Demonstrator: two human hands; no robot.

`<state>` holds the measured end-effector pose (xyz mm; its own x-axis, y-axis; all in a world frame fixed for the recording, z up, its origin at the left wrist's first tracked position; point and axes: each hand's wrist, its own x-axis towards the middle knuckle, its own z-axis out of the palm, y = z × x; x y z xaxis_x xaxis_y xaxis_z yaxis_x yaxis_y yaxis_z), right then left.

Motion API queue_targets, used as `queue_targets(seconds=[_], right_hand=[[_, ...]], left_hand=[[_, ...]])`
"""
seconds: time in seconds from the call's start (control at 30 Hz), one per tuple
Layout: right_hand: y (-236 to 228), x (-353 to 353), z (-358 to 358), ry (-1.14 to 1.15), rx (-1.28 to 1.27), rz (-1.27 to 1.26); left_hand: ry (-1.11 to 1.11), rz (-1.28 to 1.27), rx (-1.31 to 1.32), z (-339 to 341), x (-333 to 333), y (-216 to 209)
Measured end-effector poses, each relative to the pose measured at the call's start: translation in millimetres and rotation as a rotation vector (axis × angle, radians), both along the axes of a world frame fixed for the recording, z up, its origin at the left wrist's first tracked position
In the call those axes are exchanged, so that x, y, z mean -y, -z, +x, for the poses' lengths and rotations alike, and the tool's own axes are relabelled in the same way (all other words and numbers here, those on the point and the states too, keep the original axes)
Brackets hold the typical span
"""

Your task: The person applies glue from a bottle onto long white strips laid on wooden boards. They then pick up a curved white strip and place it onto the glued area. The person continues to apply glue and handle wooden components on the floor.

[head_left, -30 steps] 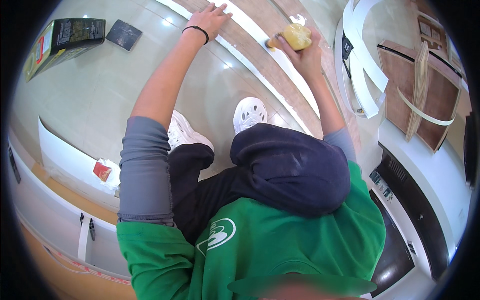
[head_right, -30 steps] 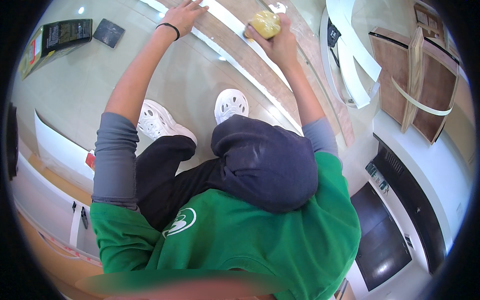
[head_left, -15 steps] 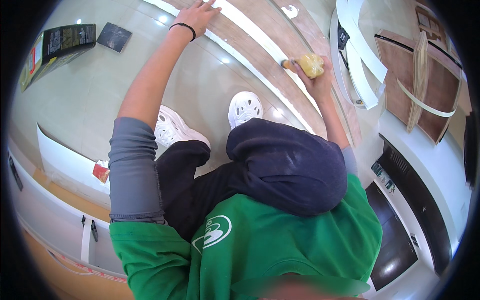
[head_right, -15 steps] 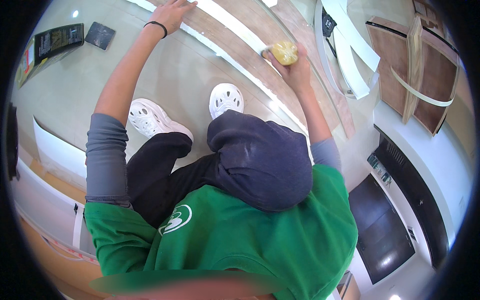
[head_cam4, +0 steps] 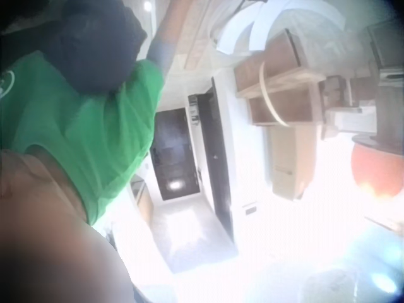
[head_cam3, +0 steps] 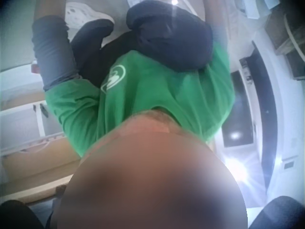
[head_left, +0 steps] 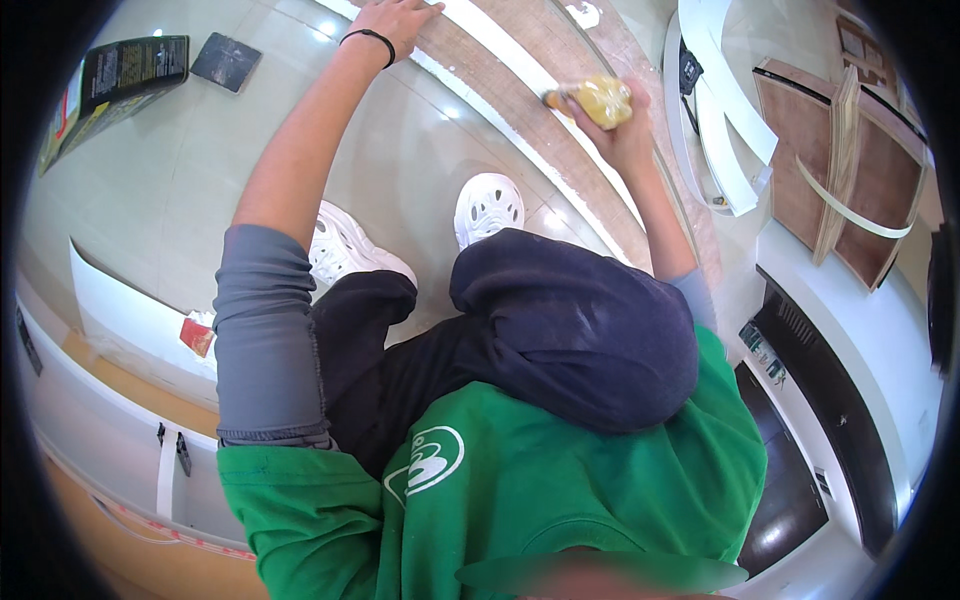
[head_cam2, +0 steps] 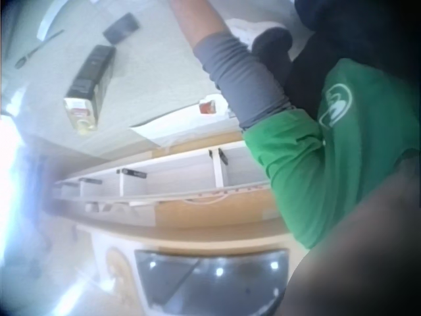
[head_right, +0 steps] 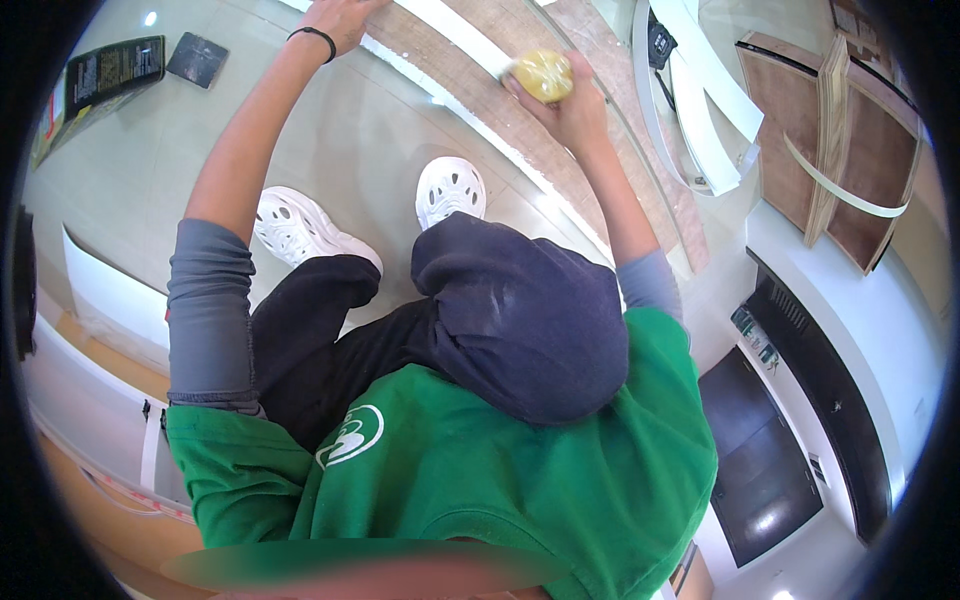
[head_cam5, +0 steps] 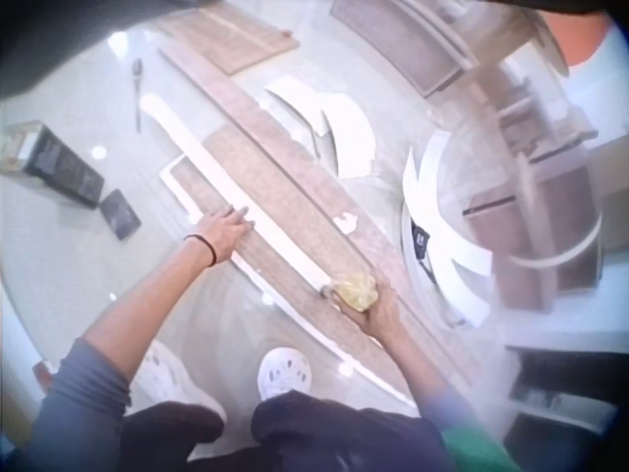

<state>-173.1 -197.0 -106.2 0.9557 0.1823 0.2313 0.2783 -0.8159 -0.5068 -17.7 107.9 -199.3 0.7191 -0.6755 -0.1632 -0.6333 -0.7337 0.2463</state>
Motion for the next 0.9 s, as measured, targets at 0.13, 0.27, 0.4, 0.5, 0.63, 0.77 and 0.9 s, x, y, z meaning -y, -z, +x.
queue_targets(seconds=[0.13, 0.27, 0.4, 0.5, 0.63, 0.77, 0.9], right_hand=[[-5, 0, -7, 0.008, -0.008, 0.003], [-2, -28, 35, -0.019, 0.05, 0.007], [1, -36, 50, -0.091, 0.029, 0.005], [4, -22, 32, -0.034, 0.034, 0.033], [-3, 14, -14, -0.001, -0.082, -0.069], [-11, 46, -59, 0.077, -0.142, -0.083], [-18, 40, -57, 0.084, -0.087, -0.133]], left_hand=[[-0.007, 0.022, -0.037, 0, 2, -2], [-0.011, 0.0, -0.035, 2, 0, -2], [-0.002, 0.036, -0.013, 3, 4, -2], [-0.003, 0.032, -0.017, 2, 3, -2], [0.018, 0.013, -0.009, 3, 0, 3], [0.012, -0.021, -0.028, 4, 0, 0], [0.001, -0.006, -0.028, 4, 0, -4]])
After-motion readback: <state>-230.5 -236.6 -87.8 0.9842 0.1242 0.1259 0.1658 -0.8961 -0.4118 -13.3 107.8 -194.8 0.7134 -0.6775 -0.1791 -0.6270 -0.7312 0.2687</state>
